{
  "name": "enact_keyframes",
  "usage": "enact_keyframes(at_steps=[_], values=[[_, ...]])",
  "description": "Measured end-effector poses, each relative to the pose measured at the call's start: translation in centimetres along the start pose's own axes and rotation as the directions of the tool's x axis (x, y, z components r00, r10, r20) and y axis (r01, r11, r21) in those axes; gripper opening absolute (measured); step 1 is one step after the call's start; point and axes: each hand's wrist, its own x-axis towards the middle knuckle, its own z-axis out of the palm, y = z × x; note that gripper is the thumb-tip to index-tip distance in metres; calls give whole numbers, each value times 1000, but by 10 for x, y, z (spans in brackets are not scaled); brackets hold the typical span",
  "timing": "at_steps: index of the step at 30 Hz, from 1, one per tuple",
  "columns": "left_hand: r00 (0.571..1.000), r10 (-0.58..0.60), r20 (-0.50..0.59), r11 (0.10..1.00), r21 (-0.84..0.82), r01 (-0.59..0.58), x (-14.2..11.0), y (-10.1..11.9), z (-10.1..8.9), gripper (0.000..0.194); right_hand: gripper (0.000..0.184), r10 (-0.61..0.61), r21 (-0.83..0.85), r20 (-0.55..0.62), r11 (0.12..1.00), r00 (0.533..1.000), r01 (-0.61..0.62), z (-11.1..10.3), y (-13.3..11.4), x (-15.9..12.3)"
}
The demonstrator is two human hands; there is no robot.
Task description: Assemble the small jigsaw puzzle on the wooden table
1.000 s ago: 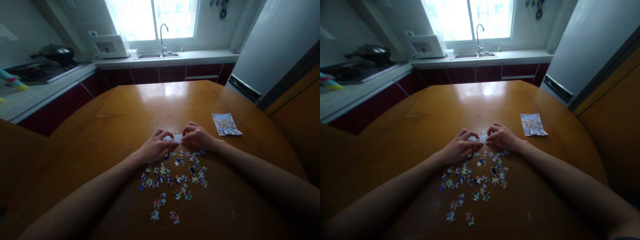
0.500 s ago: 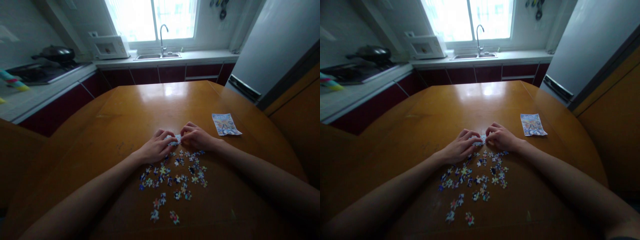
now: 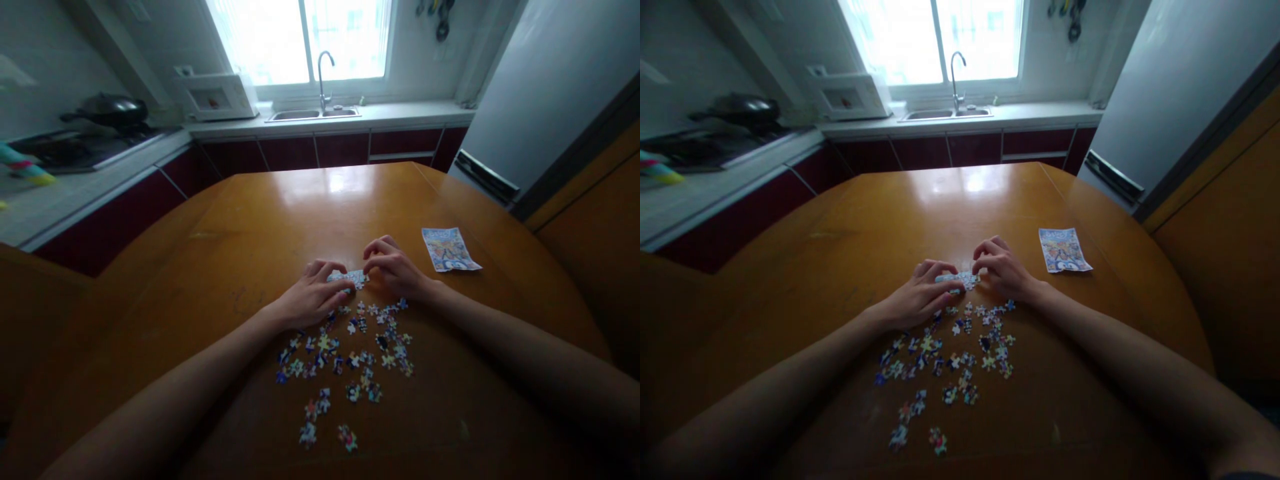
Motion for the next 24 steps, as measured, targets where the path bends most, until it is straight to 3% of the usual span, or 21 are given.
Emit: enact_keyframes(at_steps=[8,14,24], values=[[995,-51,-90,997,-65,45,-1,-3,1,28,26,-44,-59,76,997,996,48,4,2,-4],[998,-5,-58,999,-32,3,-1,-4,2,28,23,-70,-57,169,995,983,81,3,1,-4],[999,3,-43,1000,-8,-3,-1,-4,5,28,26,31,-63,196,998,980,-19,8,-3,-1]])
